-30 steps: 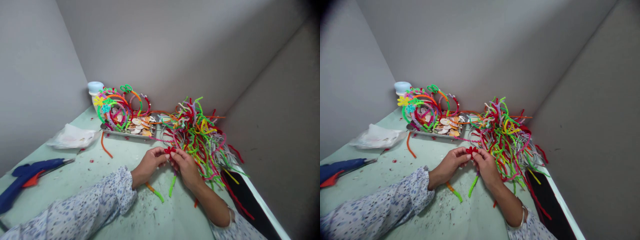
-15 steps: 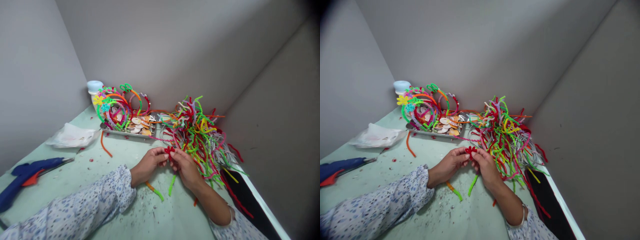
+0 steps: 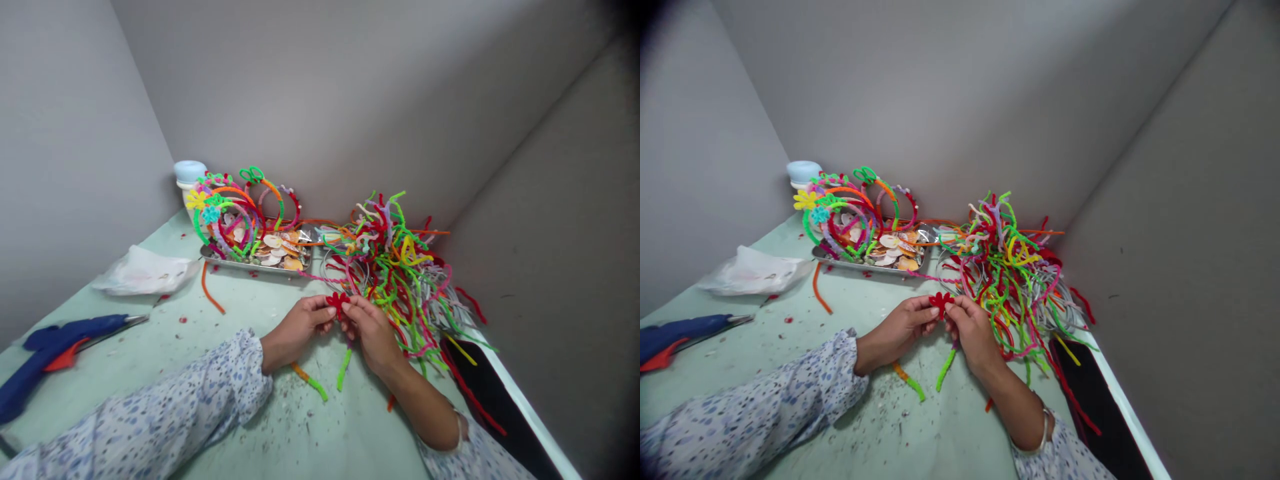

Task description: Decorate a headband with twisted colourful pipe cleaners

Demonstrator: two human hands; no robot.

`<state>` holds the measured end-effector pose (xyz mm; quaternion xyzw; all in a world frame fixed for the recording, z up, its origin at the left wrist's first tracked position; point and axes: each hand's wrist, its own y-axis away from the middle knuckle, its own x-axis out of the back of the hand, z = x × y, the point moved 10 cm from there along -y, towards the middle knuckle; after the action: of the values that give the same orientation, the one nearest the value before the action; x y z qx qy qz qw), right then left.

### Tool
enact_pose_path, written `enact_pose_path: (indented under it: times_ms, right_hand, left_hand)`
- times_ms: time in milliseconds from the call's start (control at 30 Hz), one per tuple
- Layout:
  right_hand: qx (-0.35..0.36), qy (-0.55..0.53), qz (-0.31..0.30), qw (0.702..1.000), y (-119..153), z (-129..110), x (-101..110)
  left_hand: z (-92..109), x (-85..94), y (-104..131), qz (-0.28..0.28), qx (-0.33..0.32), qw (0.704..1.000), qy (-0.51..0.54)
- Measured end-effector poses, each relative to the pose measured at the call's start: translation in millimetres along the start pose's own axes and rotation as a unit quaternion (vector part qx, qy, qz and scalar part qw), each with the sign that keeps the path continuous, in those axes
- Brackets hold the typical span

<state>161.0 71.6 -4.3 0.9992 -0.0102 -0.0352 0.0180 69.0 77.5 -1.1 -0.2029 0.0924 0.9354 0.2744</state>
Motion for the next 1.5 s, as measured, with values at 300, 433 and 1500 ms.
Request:
enact_pose_path:
  times_ms: [300,433,1500]
  right_hand:
    - [0.02,0.056,-0.012,0.998,5.6,-13.1,-6.0]
    - [0.035,0.14,0.005,0.99,6.2,-21.1,-5.5]
    - [0.122,0.157,0.008,0.98,5.0,-33.6,1.1]
  left_hand:
    - [-0.2,6.3,-1.0,0.029,-0.005,0.999,0.038]
    - [-4.4,8.8,-2.0,0.035,0.008,0.998,0.055]
    - [1.3,10.9,-1.3,0.065,-0.014,0.998,-0.024]
